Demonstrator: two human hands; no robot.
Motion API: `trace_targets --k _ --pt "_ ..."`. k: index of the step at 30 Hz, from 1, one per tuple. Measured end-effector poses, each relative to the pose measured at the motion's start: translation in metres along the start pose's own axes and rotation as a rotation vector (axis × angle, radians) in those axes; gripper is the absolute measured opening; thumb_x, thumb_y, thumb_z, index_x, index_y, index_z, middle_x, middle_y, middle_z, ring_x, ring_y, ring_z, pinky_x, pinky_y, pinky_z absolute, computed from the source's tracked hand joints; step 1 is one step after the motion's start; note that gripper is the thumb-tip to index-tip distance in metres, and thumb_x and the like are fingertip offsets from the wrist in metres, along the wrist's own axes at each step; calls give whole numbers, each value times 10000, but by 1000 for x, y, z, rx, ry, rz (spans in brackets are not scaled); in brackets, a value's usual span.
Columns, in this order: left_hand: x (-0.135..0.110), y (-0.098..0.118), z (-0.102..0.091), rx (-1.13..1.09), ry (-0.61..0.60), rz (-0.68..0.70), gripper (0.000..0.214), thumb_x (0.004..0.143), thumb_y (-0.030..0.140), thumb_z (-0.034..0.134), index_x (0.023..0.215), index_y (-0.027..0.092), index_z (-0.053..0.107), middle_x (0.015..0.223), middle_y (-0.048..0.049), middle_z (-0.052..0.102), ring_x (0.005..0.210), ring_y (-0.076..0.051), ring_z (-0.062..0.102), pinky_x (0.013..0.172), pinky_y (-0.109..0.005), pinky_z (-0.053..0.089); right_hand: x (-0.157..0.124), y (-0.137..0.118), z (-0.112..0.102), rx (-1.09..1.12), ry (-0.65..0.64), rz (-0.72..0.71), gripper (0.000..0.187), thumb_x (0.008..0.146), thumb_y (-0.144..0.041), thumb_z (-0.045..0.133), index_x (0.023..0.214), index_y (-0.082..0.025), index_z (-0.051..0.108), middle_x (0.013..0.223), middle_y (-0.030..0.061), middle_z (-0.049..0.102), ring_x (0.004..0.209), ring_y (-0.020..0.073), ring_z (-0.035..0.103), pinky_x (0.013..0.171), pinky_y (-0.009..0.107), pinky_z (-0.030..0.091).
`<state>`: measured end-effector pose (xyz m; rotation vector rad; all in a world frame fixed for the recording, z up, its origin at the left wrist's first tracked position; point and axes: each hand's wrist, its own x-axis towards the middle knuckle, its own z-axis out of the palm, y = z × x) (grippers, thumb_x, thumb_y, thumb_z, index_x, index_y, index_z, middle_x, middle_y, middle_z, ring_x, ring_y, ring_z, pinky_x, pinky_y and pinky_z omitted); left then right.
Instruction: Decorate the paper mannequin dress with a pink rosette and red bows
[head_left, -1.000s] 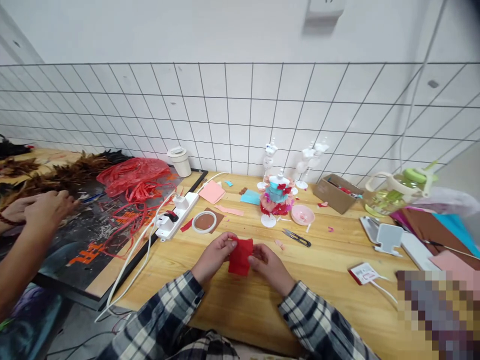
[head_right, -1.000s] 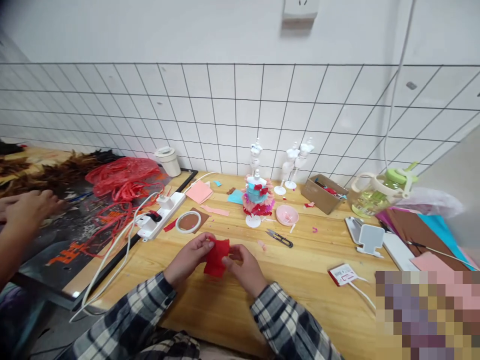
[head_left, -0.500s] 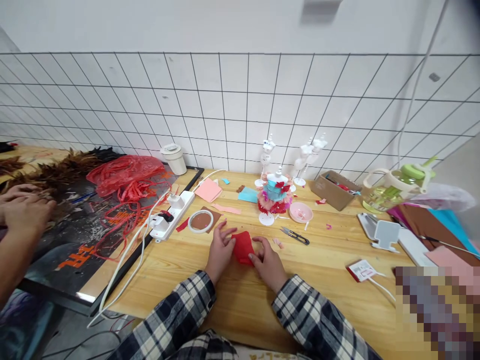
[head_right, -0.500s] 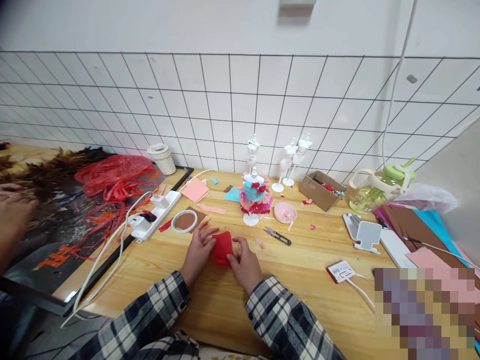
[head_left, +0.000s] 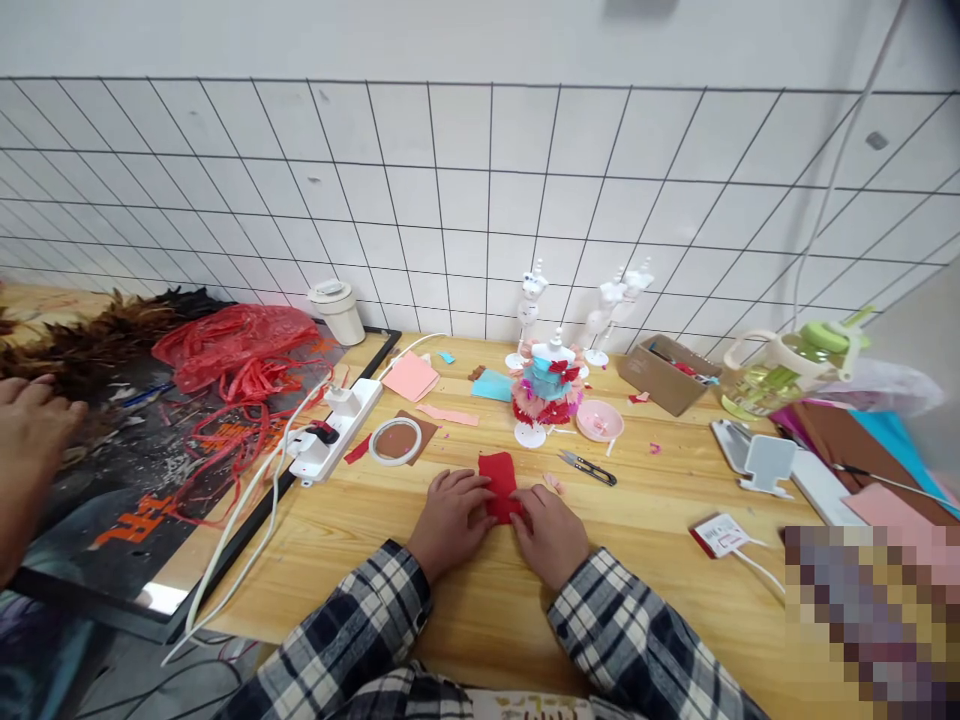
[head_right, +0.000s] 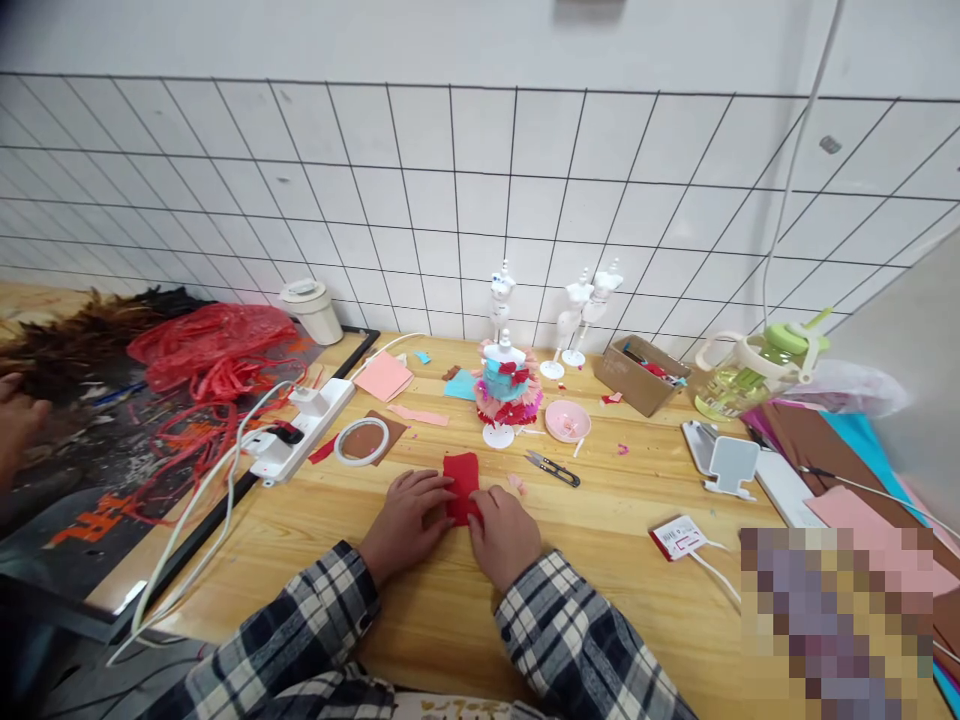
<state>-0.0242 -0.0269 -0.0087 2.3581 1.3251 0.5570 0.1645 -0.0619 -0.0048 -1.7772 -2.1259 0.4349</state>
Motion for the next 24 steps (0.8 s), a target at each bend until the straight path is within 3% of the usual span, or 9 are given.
trace_targets --k 4,8,12,15,17,19,21,24 --pt "-2 0 -4 23 -23 -36 337 755 363 716 1086 306 686 1304 -25 653 1278 -298 494 1134 -596 174 -29 44 -21 -15 149 -52 273 962 -304 431 1115 -195 629 1050 99 674 990 222 619 870 334 478" --pt "-3 1 -6 13 -34 -40 368 744 345 715 1107 302 670 1317 -30 641 1281 -287 491 1138 -575 176 -74 127 -72 -204 265 166 358 953 -415 394 1040 -167 637 988 129 691 940 262 640 870 394 484" --pt "-2 1 -5 12 -44 1 300 779 322 675 1078 316 687 1310 -34 640 1291 -290 481 1131 -581 183 -129 210 -114 -382 201 463 437 888 -506 412 1025 -157 636 974 173 710 896 332 671 808 465 498" --pt "-2 0 -4 26 -30 9 181 814 292 633 978 309 709 1288 -27 653 1281 -281 494 1126 -581 186 -159 240 -122 -275 67 567 427 838 -499 473 1052 -167 634 999 175 719 880 328 698 776 460 522" --pt "-2 0 -3 34 -5 -14 144 824 294 624 944 297 704 1269 -29 665 1271 -280 505 1121 -588 187 -167 238 -119 -299 124 558 392 835 -484 501 1069 -205 645 1049 188 707 899 333 698 768 464 521" --pt "-2 -1 -3 41 3 -28 111 825 307 627 909 286 696 1256 -32 673 1263 -284 513 1115 -600 187 -164 220 -111 -378 262 480 339 862 -444 494 1085 -242 651 1074 202 690 916 337 685 779 472 509" --pt "-2 -1 -2 50 -1 -26 98 834 314 617 891 280 689 1253 -32 675 1258 -285 517 1112 -608 185 -151 190 -99 -367 326 343 310 897 -378 468 1112 -234 638 1031 187 692 906 317 672 821 458 502" --pt "-3 -1 -2 62 -11 -10 130 867 339 578 917 284 684 1258 -32 673 1265 -283 511 1113 -626 162 -119 136 -75 -248 303 97 300 919 -367 490 1103 -178 632 1011 133 694 941 273 649 864 422 505"
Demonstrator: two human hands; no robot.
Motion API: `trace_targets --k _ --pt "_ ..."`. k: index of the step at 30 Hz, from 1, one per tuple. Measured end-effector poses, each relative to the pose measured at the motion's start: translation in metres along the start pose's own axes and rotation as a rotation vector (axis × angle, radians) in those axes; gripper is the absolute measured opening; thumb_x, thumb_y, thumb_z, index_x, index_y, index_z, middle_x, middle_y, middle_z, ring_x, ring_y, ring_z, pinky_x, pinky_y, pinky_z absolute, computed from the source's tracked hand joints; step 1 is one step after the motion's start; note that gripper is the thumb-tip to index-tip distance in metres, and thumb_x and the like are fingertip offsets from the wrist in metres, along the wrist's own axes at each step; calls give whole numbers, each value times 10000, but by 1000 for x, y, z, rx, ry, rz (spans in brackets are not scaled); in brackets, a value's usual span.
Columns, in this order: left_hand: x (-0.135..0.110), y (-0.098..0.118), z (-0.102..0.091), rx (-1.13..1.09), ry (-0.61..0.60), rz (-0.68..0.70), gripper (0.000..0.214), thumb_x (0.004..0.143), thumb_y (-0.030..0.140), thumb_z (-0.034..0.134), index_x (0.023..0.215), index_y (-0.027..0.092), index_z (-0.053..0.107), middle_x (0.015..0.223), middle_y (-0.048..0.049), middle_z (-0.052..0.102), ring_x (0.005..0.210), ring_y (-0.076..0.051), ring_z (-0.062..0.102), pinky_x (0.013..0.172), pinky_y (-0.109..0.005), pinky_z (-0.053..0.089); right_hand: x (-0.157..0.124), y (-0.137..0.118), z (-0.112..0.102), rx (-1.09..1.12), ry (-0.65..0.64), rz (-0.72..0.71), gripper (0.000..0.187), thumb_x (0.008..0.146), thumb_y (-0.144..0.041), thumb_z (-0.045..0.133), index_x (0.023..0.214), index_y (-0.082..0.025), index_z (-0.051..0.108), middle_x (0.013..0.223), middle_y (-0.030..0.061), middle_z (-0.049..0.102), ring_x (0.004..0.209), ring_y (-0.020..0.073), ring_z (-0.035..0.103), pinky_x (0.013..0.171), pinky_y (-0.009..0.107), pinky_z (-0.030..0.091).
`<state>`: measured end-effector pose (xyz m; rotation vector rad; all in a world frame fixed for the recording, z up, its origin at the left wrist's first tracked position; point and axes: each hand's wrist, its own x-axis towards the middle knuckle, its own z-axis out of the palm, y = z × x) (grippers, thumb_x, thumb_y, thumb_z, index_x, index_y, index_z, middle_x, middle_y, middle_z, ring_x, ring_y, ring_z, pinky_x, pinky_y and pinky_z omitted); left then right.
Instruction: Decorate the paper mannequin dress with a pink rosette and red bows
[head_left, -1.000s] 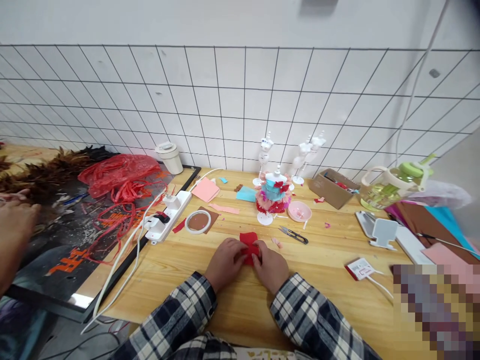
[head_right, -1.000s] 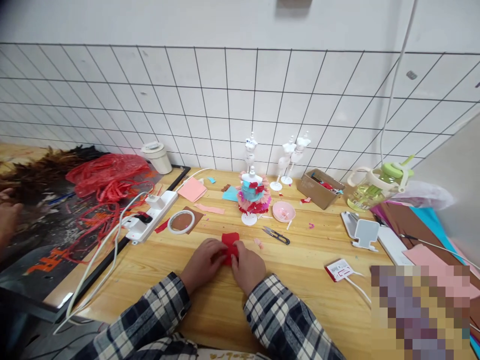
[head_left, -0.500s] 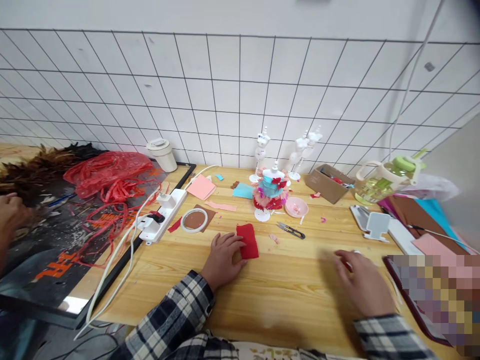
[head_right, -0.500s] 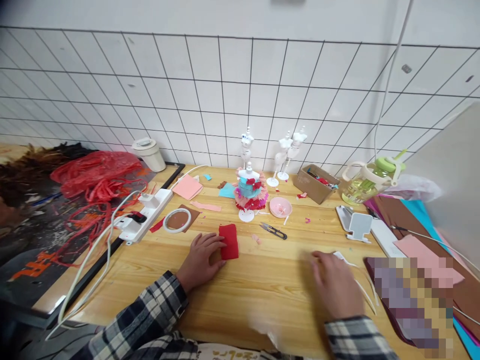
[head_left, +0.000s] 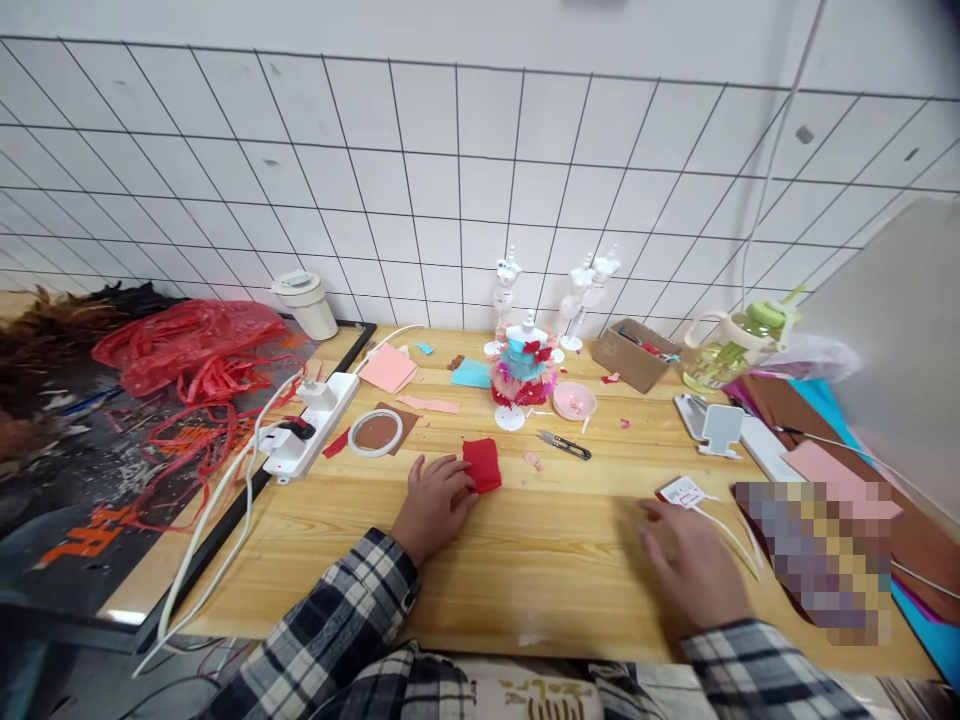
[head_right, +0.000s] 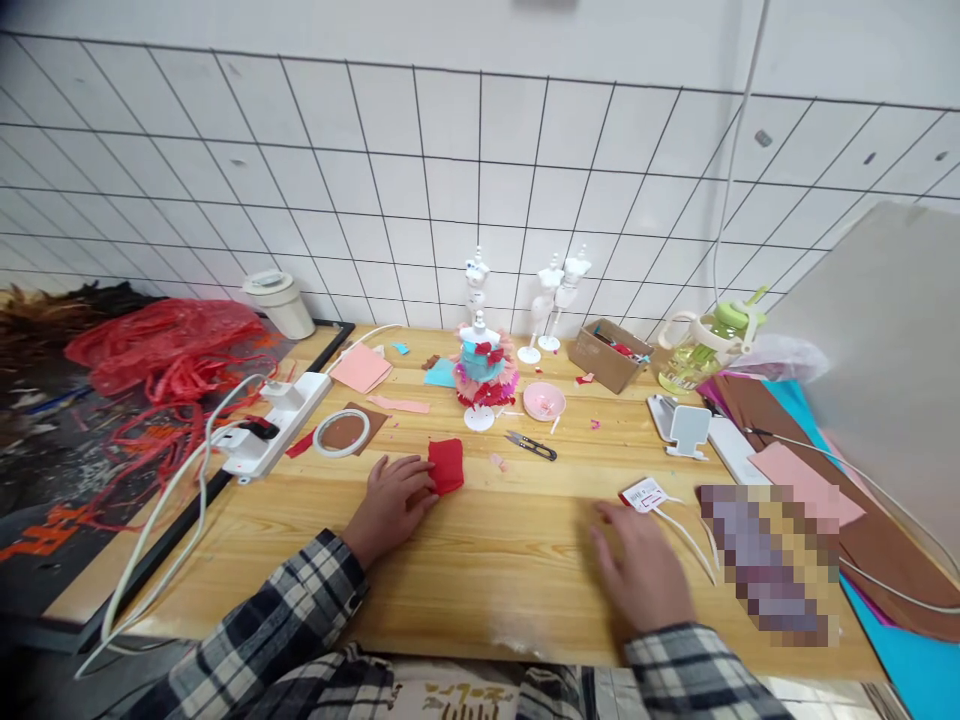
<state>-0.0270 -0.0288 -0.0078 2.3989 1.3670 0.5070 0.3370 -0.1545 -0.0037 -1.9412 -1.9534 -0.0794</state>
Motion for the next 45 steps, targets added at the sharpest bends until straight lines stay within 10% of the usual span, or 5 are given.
trace_targets --k 3,11,20,34,45 --pt "-1 0 0 -1 -5 -4 178 895 382 540 943 286 682 1267 -32 669 1275 -281 504 1123 -640 123 30 -51 19 85 -141 -250 259 945 -311 476 1071 -216 682 1092 97 678 1017 237 609 917 381 481" --pt "-4 0 1 -24 -4 -56 93 831 288 608 895 259 669 1279 -59 657 1264 -284 511 1115 -638 146 112 -96 54 27 -372 -106 340 980 -264 430 1238 -274 650 1110 81 682 990 194 632 809 294 478" --pt "-3 2 -2 -24 0 -58 107 809 323 642 894 258 643 1281 -57 649 1261 -286 511 1113 -622 168 137 -37 31 -158 -205 296 571 909 -130 383 1480 -123 398 1227 202 650 906 245 673 752 345 482" --pt "-6 4 -2 -9 -17 -63 176 802 374 650 929 254 633 1303 -74 621 1261 -296 498 1122 -617 170 117 -22 51 -130 -171 235 342 956 -355 475 1138 -180 704 1093 121 680 964 257 584 843 374 436" --pt "48 0 -10 60 -129 -42 335 675 390 745 970 279 633 1283 -80 609 1207 -349 522 1085 -716 143 126 -152 85 274 -282 -450 182 929 -283 557 963 -205 718 942 63 675 934 197 550 840 320 434"
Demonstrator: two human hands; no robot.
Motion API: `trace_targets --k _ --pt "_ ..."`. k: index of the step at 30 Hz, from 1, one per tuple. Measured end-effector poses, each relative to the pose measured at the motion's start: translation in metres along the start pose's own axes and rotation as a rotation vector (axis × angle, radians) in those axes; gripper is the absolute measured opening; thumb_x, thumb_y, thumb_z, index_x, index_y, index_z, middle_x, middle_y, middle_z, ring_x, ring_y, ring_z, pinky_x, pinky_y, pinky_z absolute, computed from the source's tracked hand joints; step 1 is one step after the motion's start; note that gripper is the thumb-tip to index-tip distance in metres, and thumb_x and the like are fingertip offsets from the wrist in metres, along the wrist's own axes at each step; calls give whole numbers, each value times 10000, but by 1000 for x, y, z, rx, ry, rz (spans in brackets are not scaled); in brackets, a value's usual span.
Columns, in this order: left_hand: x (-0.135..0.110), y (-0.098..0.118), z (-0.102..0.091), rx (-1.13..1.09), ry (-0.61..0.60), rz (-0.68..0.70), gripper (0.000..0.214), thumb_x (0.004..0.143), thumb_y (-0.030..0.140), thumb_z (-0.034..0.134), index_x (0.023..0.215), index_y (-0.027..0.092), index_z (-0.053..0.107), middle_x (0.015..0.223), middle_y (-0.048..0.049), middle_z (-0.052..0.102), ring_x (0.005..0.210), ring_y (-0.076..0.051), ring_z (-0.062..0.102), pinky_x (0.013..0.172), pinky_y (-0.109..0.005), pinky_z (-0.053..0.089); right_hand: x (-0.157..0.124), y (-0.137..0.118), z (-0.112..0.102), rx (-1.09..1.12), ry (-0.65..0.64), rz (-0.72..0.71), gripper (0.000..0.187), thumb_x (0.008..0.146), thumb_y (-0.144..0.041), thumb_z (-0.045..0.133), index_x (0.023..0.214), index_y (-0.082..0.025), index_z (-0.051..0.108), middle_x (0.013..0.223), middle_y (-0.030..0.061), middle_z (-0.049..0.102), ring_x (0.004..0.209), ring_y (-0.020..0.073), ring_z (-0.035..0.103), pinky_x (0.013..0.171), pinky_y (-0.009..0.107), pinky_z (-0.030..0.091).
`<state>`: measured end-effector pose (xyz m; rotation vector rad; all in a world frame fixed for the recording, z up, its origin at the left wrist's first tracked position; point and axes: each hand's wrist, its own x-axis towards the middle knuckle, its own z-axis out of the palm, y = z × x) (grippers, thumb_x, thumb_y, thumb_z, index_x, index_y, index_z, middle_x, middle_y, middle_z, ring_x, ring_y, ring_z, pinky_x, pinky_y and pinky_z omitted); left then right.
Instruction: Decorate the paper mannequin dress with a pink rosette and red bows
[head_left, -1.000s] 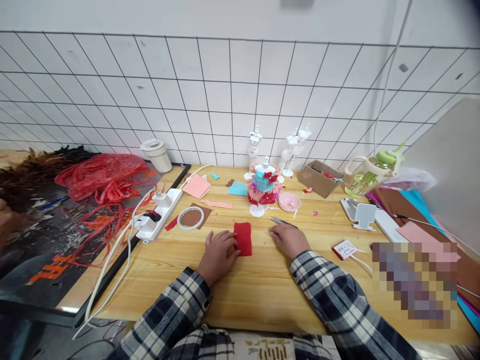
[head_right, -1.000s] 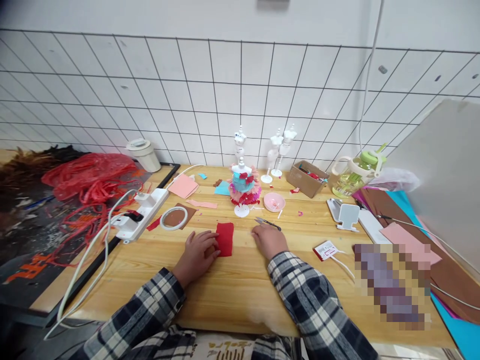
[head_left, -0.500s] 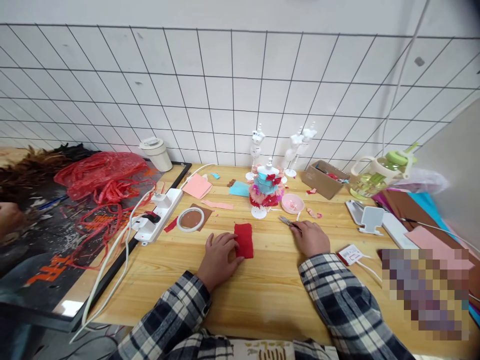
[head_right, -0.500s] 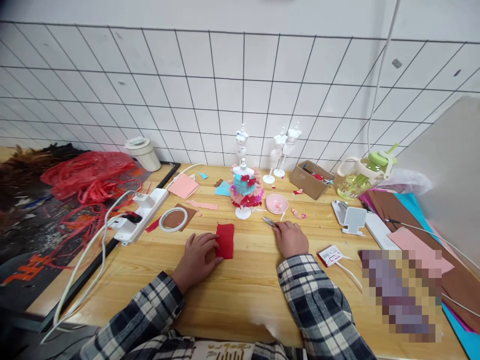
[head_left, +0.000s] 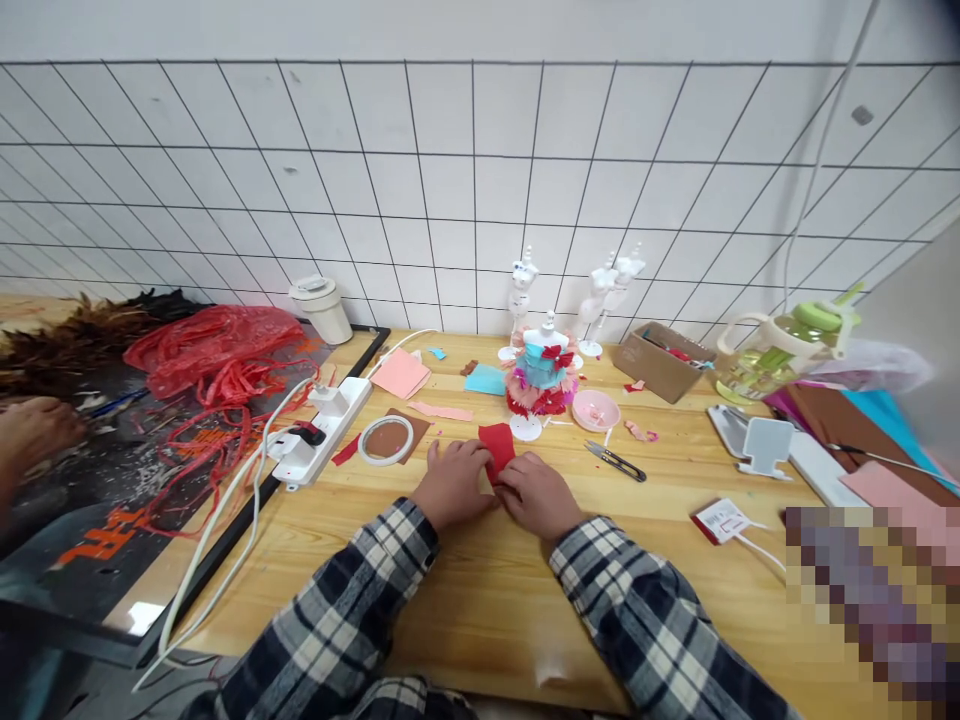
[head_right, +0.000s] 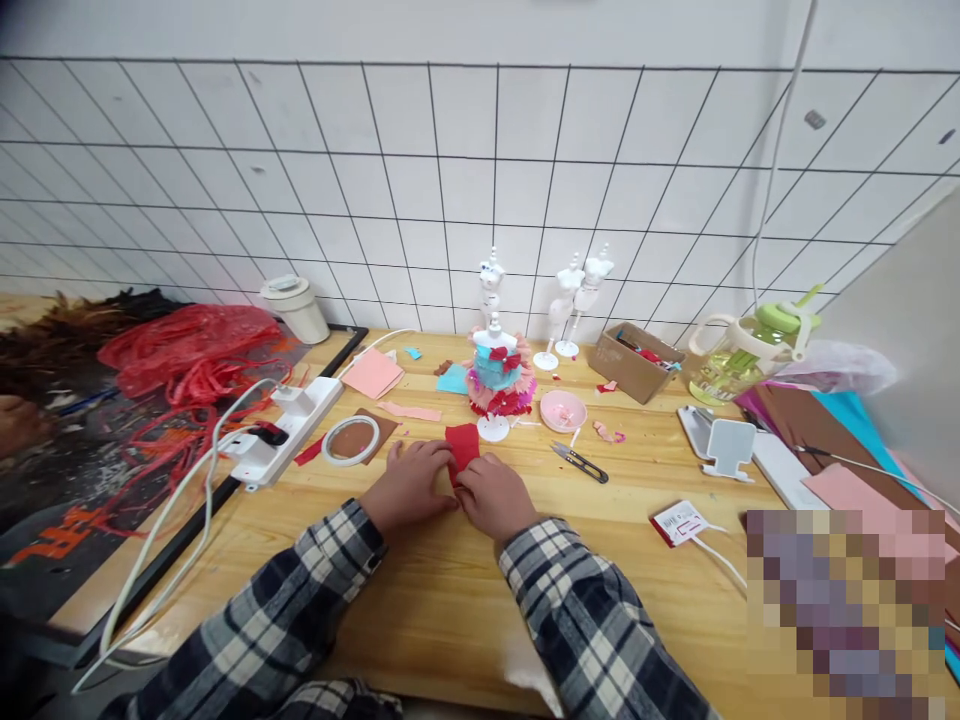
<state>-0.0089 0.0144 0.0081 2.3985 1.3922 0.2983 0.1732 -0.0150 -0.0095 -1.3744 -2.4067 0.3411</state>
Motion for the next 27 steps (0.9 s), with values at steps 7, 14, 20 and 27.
trace_targets --k 7,14,20,27 --pt "-12 -11 6 -36 133 50 427 698 407 749 1089 271 645 1314 -77 595 1235 -315 499 1095 -565 291 -6 16 5 96 -21 0 220 958 -237 512 1006 -236 726 969 48 682 931 175 578 825 296 433" --pt "-7 0 5 -30 9 248 115 815 274 643 902 245 713 944 -37 725 929 -223 630 859 -356 456 -6 7 6 100 -39 186 121 876 -171 592 984 -209 630 876 14 683 816 163 602 702 261 394" --pt "-7 3 10 106 33 290 213 896 247 542 862 277 750 905 -5 756 840 -203 655 808 -361 419 -7 9 5 68 3 145 171 897 -208 585 1037 -214 683 992 39 701 920 182 612 786 273 416" --pt "-8 11 11 126 39 149 145 858 276 605 878 247 746 846 -37 751 814 -224 655 788 -358 444 -7 5 -1 -27 -58 152 210 949 -275 523 978 -237 728 947 44 709 902 182 622 752 270 416"
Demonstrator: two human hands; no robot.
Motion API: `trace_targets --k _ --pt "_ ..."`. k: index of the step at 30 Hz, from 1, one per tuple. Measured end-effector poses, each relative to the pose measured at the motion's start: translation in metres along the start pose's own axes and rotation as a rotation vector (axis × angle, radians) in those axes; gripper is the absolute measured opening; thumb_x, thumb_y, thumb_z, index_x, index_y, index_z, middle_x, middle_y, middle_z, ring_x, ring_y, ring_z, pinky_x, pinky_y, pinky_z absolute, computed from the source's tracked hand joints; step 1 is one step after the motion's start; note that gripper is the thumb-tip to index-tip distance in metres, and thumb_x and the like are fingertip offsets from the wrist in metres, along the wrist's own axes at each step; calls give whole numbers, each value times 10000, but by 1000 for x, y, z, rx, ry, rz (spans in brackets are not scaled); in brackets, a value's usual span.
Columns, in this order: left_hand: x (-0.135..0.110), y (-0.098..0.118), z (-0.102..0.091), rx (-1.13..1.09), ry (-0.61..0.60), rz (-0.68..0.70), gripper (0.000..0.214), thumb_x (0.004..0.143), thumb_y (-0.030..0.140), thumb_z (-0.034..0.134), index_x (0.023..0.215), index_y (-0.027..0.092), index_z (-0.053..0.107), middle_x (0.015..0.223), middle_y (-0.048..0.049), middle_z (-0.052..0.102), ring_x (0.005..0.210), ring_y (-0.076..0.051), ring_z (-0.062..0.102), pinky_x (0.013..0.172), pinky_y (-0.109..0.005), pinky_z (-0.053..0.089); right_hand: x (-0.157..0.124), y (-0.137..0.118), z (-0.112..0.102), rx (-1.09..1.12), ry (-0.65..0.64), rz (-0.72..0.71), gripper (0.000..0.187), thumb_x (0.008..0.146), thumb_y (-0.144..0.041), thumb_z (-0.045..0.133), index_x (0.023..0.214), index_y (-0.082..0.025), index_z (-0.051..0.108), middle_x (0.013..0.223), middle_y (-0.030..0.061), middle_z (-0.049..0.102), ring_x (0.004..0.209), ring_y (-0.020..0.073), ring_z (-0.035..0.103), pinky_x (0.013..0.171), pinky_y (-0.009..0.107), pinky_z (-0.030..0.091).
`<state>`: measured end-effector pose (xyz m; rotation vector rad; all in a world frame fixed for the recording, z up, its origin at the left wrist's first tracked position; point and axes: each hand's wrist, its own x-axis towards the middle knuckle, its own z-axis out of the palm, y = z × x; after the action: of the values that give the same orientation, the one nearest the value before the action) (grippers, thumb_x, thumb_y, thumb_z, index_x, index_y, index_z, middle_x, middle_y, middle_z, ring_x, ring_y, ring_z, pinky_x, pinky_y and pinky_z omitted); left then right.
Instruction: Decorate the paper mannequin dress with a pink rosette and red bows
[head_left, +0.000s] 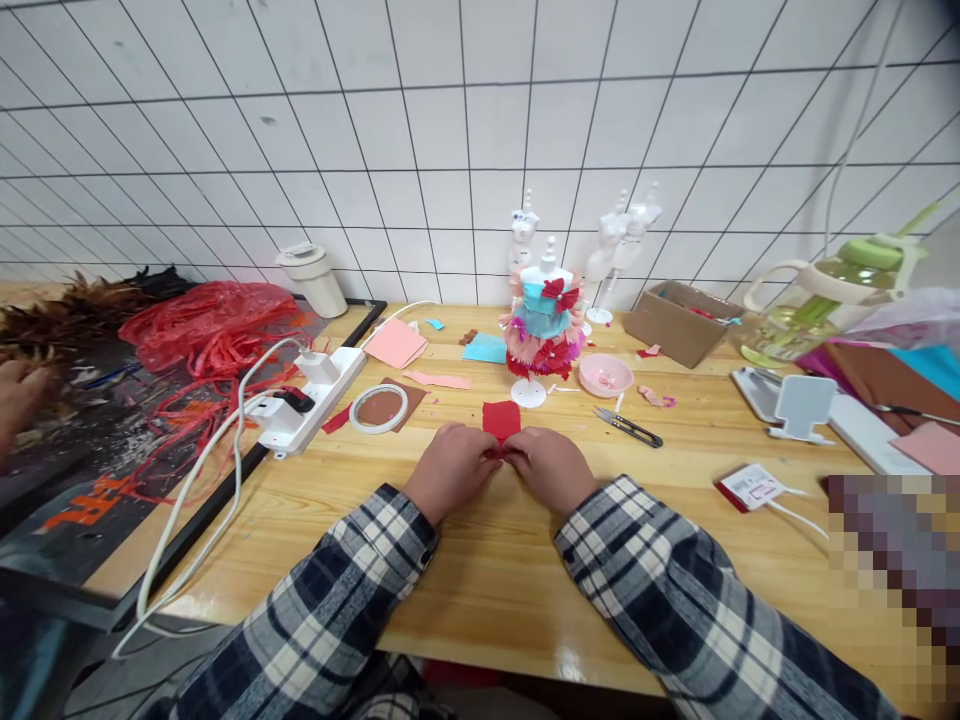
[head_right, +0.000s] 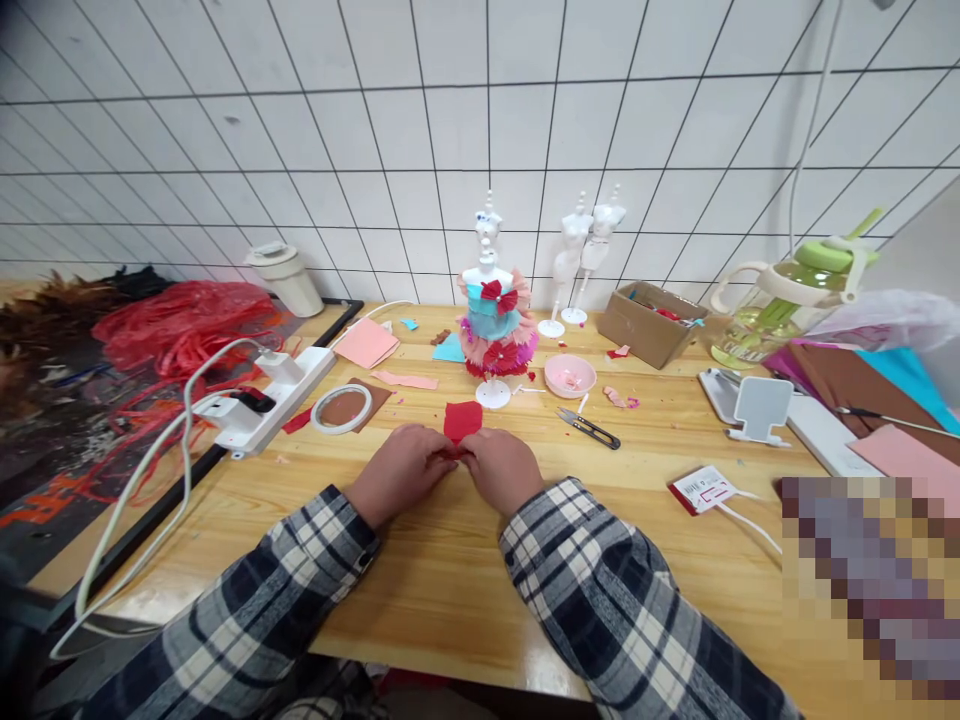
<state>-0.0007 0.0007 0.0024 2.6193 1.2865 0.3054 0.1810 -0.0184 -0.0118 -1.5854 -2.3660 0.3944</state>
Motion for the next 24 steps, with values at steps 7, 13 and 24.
trace_targets --k 7,13,24 --pt "1 10 3 89 -13 -3 258 923 239 501 906 217 758 872 -75 751 830 -235 652 825 -375 465 -2 -3 -1 -74 0 41 225 954 -316 522 951 -237 733 911 53 688 879 197 616 719 279 404" --pt "1 14 1 89 -35 -70 241 927 273 523 909 202 752 856 -83 742 818 -209 653 837 -346 463 -2 -5 -7 -99 -52 47 273 968 -323 487 924 -238 742 899 55 673 864 182 608 708 272 393" --pt "-1 11 4 118 47 -1 230 918 232 533 894 195 758 893 -85 710 892 -226 609 826 -359 445 -3 -5 -4 -98 -28 85 226 951 -314 513 905 -227 716 934 50 677 893 185 603 732 275 397"
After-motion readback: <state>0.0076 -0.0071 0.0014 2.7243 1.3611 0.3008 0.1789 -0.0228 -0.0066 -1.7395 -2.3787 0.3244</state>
